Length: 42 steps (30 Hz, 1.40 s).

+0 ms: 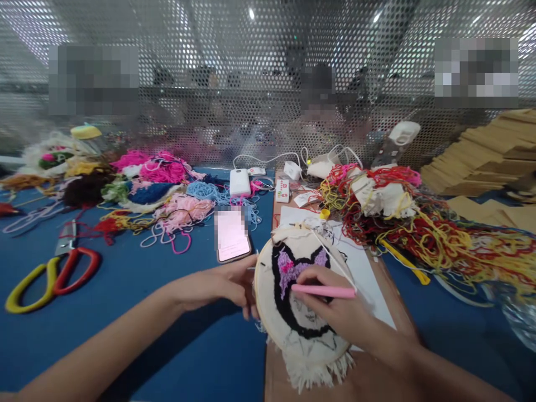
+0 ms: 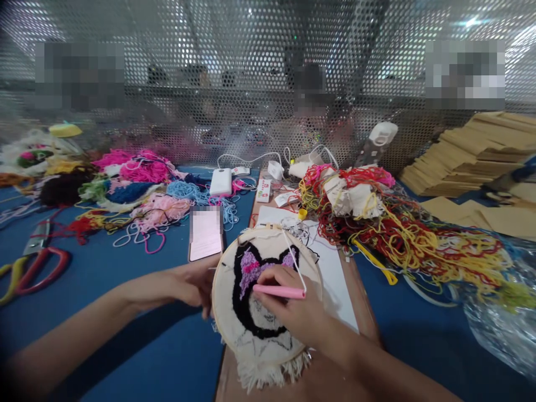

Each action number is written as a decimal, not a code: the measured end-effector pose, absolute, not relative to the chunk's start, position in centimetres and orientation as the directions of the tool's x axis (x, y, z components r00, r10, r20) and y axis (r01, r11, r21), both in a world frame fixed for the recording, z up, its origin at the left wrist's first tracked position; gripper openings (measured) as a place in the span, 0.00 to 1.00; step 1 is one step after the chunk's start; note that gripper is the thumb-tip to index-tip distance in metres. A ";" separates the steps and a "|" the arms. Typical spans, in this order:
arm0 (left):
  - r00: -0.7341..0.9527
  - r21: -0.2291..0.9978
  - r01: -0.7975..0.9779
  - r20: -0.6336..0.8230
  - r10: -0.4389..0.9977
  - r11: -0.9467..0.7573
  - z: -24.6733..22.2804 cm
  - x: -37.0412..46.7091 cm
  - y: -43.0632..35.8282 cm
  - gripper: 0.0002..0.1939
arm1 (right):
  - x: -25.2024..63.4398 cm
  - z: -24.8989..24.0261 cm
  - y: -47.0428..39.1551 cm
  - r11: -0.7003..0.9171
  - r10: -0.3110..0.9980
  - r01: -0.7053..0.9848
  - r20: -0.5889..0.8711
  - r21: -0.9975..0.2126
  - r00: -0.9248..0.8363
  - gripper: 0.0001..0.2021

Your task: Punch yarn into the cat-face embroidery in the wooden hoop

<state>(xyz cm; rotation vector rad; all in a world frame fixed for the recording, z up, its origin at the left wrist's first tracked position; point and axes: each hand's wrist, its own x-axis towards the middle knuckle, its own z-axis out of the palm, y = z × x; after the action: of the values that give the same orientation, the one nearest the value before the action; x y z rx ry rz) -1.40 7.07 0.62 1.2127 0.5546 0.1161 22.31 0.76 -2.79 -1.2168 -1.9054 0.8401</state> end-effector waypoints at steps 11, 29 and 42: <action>0.715 0.826 0.040 -0.417 0.562 0.562 -3.0 1.0 4.0 0.44 | 22.9 -2.6 1.1 0.269 0.950 0.413 0.170 -0.870 -0.261 0.05; 0.834 0.836 0.015 -0.314 0.455 0.549 -3.3 0.4 5.3 0.34 | 23.7 -2.6 1.0 0.270 0.956 0.333 0.212 -0.903 -0.202 0.05; 0.859 0.886 0.116 -0.316 0.403 0.449 -3.2 0.2 4.9 0.27 | 23.3 -2.0 0.4 0.396 0.909 0.517 0.242 -0.759 -0.341 0.04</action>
<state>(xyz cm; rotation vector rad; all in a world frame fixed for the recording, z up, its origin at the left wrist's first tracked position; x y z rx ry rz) 0.19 4.87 -3.23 1.1046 0.5346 0.1880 23.26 0.38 -1.99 -1.2146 -1.9950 0.7608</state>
